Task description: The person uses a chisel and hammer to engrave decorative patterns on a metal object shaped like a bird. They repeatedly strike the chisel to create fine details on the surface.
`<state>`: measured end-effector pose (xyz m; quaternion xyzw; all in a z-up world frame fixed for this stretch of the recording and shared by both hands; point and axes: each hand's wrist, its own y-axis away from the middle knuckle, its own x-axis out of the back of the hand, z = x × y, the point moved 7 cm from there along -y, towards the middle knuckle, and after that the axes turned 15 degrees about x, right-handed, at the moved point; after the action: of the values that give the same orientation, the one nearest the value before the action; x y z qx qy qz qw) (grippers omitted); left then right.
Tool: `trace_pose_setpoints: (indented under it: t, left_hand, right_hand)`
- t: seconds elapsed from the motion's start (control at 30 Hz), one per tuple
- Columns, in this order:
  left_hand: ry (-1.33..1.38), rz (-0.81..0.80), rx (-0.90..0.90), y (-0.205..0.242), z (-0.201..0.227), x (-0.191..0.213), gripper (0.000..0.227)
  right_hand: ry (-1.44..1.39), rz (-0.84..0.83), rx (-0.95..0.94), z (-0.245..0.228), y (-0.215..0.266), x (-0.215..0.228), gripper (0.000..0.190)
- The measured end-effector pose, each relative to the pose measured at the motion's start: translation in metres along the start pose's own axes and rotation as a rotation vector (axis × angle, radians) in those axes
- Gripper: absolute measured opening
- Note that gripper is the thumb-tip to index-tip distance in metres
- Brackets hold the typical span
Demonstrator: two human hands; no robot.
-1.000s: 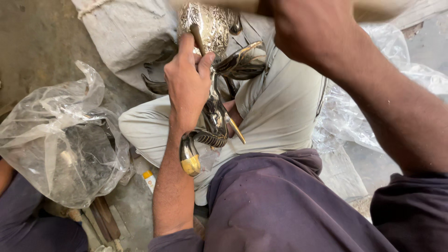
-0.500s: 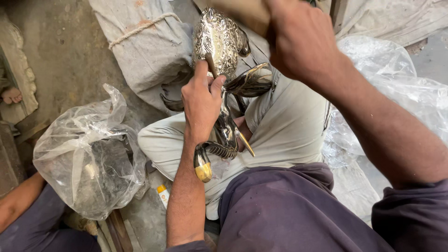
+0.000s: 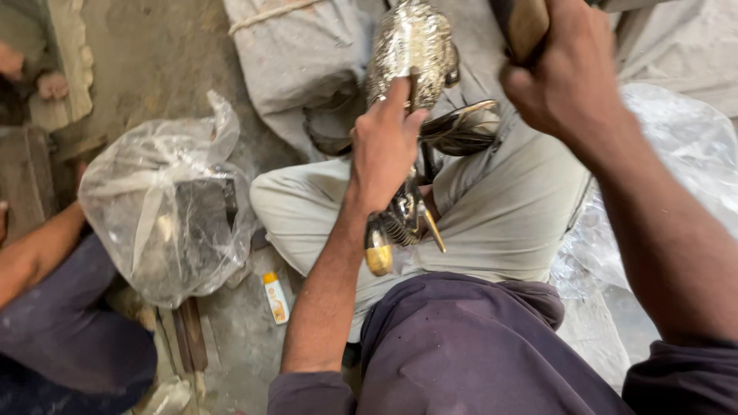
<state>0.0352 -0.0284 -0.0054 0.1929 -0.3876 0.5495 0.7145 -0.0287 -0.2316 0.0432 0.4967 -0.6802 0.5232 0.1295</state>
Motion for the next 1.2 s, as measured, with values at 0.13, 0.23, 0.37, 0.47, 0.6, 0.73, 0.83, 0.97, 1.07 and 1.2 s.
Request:
trace_pose_setpoints:
  t: [0.13, 0.23, 0.37, 0.47, 0.6, 0.73, 0.83, 0.97, 1.07, 1.2]
  left_hand:
    - [0.045, 0.014, 0.031, 0.003, -0.001, -0.002, 0.041]
    - [0.092, -0.008, 0.021, 0.007, 0.0, -0.003, 0.04]
    - [0.071, -0.026, 0.032, 0.002, 0.003, -0.005, 0.039]
    - [0.046, -0.017, 0.031, 0.003, 0.002, -0.006, 0.039]
    - [0.07, -0.051, 0.064, 0.002, 0.0, -0.012, 0.036]
    - [0.052, -0.023, 0.045, 0.008, -0.001, -0.01, 0.039]
    - [0.033, -0.044, 0.054, 0.007, 0.001, -0.014, 0.037]
    - [0.018, -0.089, 0.077, 0.003, -0.001, -0.02, 0.035]
    - [0.029, -0.02, -0.005, 0.006, 0.0, -0.015, 0.038]
    - [0.034, 0.016, -0.066, 0.008, -0.003, -0.01, 0.041]
  right_hand:
    - [0.344, -0.058, 0.187, -0.005, 0.004, 0.009, 0.026]
    - [-0.018, 0.028, 0.055, 0.01, 0.013, 0.01, 0.01]
    - [0.157, -0.099, 0.087, 0.014, 0.017, 0.0, 0.011]
    - [0.171, -0.111, 0.092, 0.016, 0.016, -0.006, 0.012]
    - [0.182, -0.135, 0.096, 0.014, 0.017, -0.01, 0.015]
    - [0.062, -0.063, 0.023, 0.019, 0.013, -0.011, 0.019]
    - [0.107, -0.136, 0.038, 0.021, 0.014, -0.011, 0.022]
    - [0.328, -0.157, 0.246, 0.01, 0.022, -0.008, 0.016]
    - [0.316, -0.098, 0.273, 0.004, 0.031, 0.003, 0.015]
    - [0.244, -0.003, 0.213, -0.002, 0.03, 0.013, 0.032]
